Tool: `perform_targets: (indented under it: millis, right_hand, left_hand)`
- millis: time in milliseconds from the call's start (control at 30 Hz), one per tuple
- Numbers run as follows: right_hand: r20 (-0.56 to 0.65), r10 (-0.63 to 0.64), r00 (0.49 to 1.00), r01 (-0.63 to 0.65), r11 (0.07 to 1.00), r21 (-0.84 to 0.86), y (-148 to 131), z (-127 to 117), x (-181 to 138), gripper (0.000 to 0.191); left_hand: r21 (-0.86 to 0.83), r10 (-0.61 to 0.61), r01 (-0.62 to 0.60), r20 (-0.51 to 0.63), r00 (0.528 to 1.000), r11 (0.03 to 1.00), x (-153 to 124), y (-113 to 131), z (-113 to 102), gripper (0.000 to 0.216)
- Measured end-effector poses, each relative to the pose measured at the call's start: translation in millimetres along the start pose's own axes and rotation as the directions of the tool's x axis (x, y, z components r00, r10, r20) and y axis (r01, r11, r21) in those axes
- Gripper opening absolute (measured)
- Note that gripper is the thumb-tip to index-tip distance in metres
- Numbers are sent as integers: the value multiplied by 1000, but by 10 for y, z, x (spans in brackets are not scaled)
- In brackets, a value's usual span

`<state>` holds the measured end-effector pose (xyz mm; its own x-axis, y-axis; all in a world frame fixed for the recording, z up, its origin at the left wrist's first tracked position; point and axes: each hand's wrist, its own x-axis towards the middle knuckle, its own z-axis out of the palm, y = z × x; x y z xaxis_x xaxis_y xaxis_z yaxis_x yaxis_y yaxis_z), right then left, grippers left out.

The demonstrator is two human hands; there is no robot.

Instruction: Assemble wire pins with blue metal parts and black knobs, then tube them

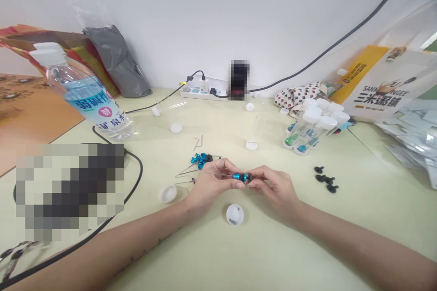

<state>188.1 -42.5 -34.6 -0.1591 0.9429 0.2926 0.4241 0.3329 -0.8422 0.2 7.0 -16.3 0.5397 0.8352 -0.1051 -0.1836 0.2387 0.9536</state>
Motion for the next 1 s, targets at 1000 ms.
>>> perform_targets:
  millis: [1000]
  right_hand:
    - [-25,-52,998,51,997,-58,-14,8,7,13]
  left_hand:
    - [-7,-11,11,3,1000,1000,0,-11,-13,18]
